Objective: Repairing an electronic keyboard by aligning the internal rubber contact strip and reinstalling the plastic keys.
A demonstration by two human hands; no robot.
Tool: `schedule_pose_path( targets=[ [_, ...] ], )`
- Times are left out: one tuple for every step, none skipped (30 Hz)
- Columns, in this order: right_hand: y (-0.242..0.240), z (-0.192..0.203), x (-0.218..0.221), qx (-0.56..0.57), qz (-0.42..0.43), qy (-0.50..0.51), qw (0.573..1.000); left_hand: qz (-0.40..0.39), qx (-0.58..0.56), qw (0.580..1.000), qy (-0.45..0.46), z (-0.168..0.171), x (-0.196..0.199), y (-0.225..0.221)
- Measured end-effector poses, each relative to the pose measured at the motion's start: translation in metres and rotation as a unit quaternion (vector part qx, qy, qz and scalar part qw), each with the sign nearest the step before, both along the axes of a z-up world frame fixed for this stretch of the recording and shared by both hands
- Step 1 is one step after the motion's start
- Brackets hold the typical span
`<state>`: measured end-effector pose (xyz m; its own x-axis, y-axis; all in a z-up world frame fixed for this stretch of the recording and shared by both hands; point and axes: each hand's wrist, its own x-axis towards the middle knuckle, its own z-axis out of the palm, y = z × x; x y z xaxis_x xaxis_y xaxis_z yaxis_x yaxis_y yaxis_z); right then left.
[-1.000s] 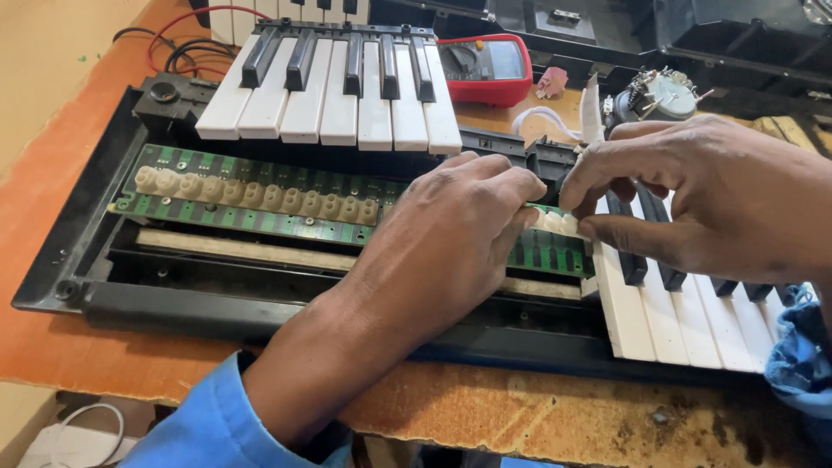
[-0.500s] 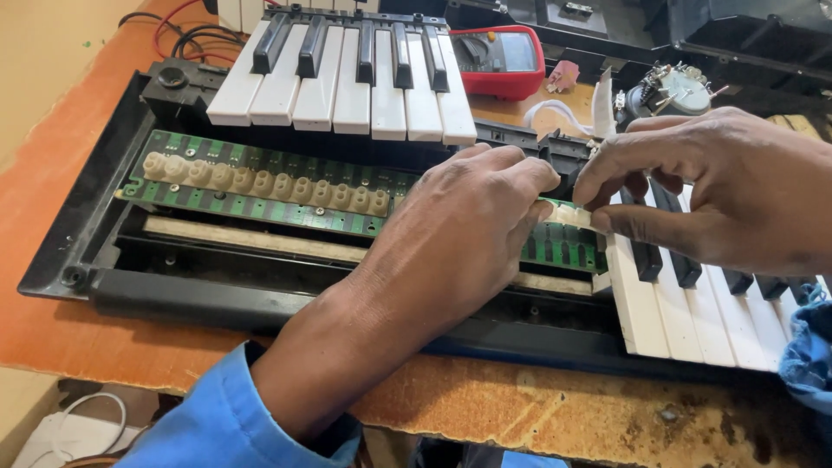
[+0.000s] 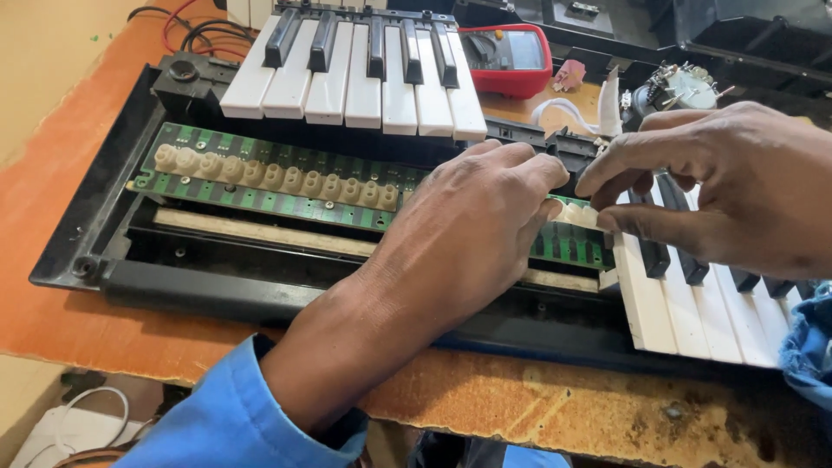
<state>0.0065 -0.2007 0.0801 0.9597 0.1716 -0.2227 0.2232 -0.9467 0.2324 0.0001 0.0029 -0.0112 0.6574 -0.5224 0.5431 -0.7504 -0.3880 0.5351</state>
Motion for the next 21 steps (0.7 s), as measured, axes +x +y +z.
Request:
schedule_pose_path(
  targets=[
    [-0.002, -0.001, 0.001, 0.000, 0.000, 0.001, 1.000, 0.000, 0.000, 1.000, 0.001, 0.000, 0.000, 0.000],
    [-0.005, -0.001, 0.002, 0.024, 0.008, -0.006, 1.000, 0.001, 0.001, 1.000, 0.003, 0.000, 0.000, 0.000],
    [-0.007, -0.002, 0.002, 0.048, 0.017, -0.013, 0.999, 0.002, 0.003, 1.000, 0.006, 0.000, 0.000, 0.000],
    [-0.013, -0.004, 0.003, 0.048, 0.017, -0.012, 0.999, 0.003, 0.003, 1.000, 0.006, -0.001, 0.000, 0.000],
    [-0.019, -0.007, 0.004, 0.082, 0.069, -0.034, 0.994, 0.004, -0.002, 1.000, 0.000, -0.002, 0.000, -0.001],
    [-0.025, -0.009, 0.005, 0.116, 0.118, -0.056, 0.985, 0.005, -0.008, 1.000, -0.007, -0.003, 0.000, -0.001],
    [-0.024, -0.008, 0.003, 0.117, 0.119, -0.056, 0.984, 0.005, -0.007, 1.000, -0.006, -0.003, 0.000, -0.001],
    [-0.022, -0.006, 0.001, 0.142, 0.127, -0.064, 0.980, 0.006, -0.006, 1.000, -0.011, -0.003, 0.001, -0.001],
    [-0.021, -0.005, -0.001, 0.168, 0.135, -0.073, 0.974, 0.007, -0.004, 1.000, -0.015, -0.003, 0.001, -0.002],
    [-0.023, -0.008, -0.002, 0.168, 0.135, -0.073, 0.974, 0.007, -0.004, 1.000, -0.015, -0.003, 0.001, -0.002],
    [-0.025, -0.011, -0.003, 0.192, 0.124, -0.071, 0.971, 0.007, -0.006, 1.000, -0.021, -0.003, 0.001, -0.003],
    [-0.027, -0.014, -0.004, 0.216, 0.113, -0.070, 0.967, 0.007, -0.007, 1.000, -0.027, -0.003, 0.001, -0.003],
    [-0.029, -0.016, -0.004, 0.216, 0.113, -0.069, 0.967, 0.007, -0.006, 1.000, -0.027, -0.002, 0.001, -0.003],
    [-0.031, -0.018, -0.004, 0.228, 0.116, -0.067, 0.964, -0.001, -0.005, 1.000, -0.023, -0.002, 0.000, -0.003],
    [-0.033, -0.019, -0.004, 0.240, 0.118, -0.064, 0.961, -0.009, -0.003, 1.000, -0.020, -0.001, 0.000, -0.003],
    [-0.031, -0.020, -0.005, 0.240, 0.119, -0.063, 0.961, -0.008, -0.003, 1.000, -0.019, -0.002, 0.000, -0.003],
    [-0.030, -0.020, -0.005, 0.235, 0.117, -0.071, 0.962, -0.006, -0.003, 1.000, -0.022, -0.003, 0.001, -0.004],
    [-0.029, -0.021, -0.006, 0.229, 0.115, -0.079, 0.963, -0.003, -0.003, 1.000, -0.026, -0.003, 0.001, -0.004],
    [-0.028, -0.021, -0.007, 0.229, 0.115, -0.079, 0.963, -0.003, -0.003, 1.000, -0.026, -0.004, 0.001, -0.004],
    [-0.027, -0.021, -0.007, 0.235, 0.119, -0.078, 0.961, -0.008, -0.008, 0.999, -0.034, -0.004, 0.001, -0.004],
    [-0.026, -0.022, -0.008, 0.242, 0.122, -0.078, 0.959, -0.014, -0.014, 0.999, -0.041, -0.004, 0.001, -0.004]
  ],
)
